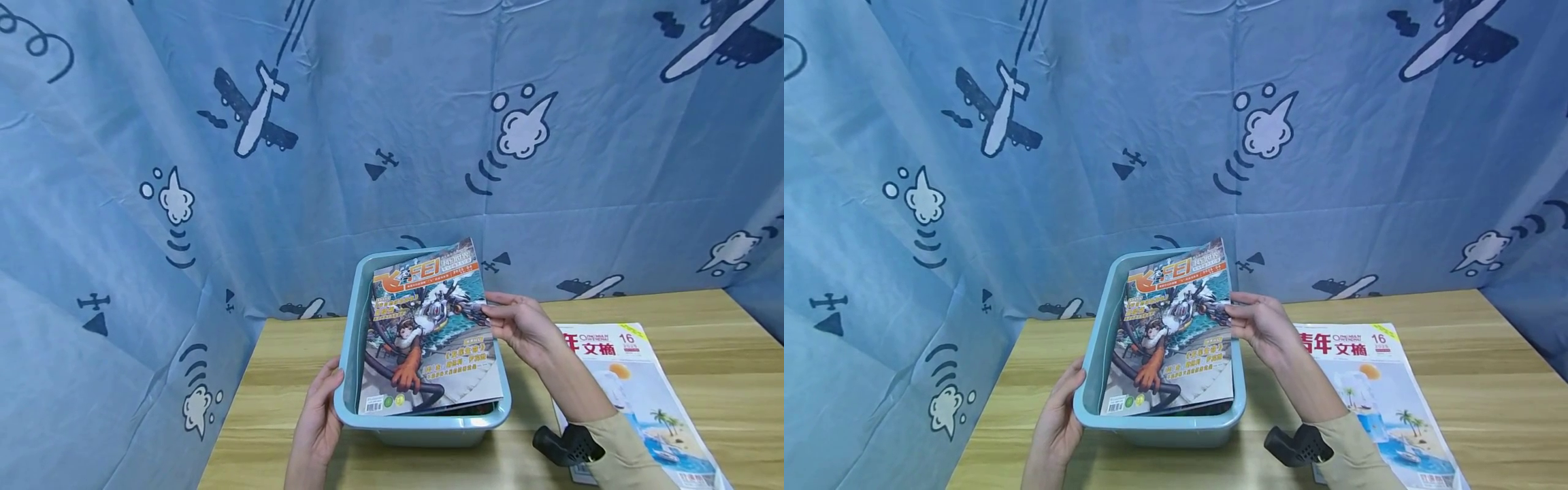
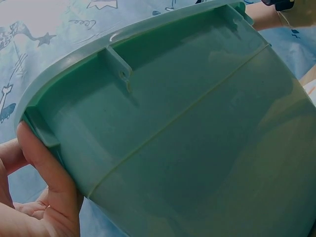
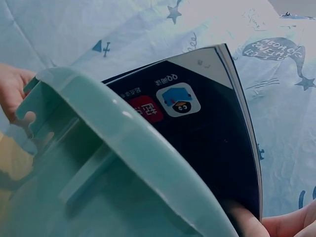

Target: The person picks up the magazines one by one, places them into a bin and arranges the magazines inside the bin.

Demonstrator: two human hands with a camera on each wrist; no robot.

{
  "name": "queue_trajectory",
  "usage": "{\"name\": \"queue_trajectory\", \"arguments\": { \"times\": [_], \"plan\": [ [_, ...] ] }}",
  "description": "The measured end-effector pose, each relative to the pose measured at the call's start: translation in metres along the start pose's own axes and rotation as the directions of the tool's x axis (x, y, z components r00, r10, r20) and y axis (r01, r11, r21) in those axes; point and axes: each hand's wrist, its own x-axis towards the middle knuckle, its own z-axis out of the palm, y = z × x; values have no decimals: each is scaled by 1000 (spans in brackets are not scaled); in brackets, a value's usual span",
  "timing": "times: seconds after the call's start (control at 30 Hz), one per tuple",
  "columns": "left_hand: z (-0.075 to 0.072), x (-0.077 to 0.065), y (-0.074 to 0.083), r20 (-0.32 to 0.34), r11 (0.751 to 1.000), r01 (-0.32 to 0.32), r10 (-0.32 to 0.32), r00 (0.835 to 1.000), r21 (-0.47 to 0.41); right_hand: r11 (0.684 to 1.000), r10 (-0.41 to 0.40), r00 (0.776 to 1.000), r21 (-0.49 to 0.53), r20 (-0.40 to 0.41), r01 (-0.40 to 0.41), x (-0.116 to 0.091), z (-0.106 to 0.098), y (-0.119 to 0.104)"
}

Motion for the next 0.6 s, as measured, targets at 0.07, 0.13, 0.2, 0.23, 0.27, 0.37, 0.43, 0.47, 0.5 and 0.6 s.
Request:
{"name": "queue_trajectory", "arguments": {
  "times": [0.07,0.13,0.2,0.23,0.27,0.37,0.43,0.47,0.5,0.6],
  "plan": [
    [0,0,0,2,1000,-3,3,1000,4,1000,-2,1000,2,5,2,0,0,0],
    [0,0,-1,3,1000,-5,5,1000,6,1000,-3,1000,7,8,3,0,0,0],
    [0,0,-1,-2,1000,-3,3,1000,6,1000,-4,1000,6,8,4,0,0,-1],
    [1,0,-1,-5,1000,-2,2,1000,7,1000,-3,1000,4,5,3,0,0,-1],
    [0,0,-1,-8,1000,-2,2,1000,10,1000,-2,1000,-2,-1,2,0,1,-1],
    [0,0,-1,-3,1000,-8,8,1000,15,998,-6,1000,-61,-24,5,-1,3,-1],
    [-2,0,-1,17,1000,-18,18,1000,22,994,-15,999,-113,-35,11,-1,4,-1],
    [-2,-1,-1,30,999,-26,25,999,27,990,-21,999,-140,-36,16,0,5,-1],
    [-3,-1,-1,44,999,-31,29,999,28,987,-26,999,-161,-36,19,-1,5,-1],
    [-4,-1,-2,67,999,-31,29,997,24,981,-33,999,-193,-28,26,-1,5,-1]
  ]
}}
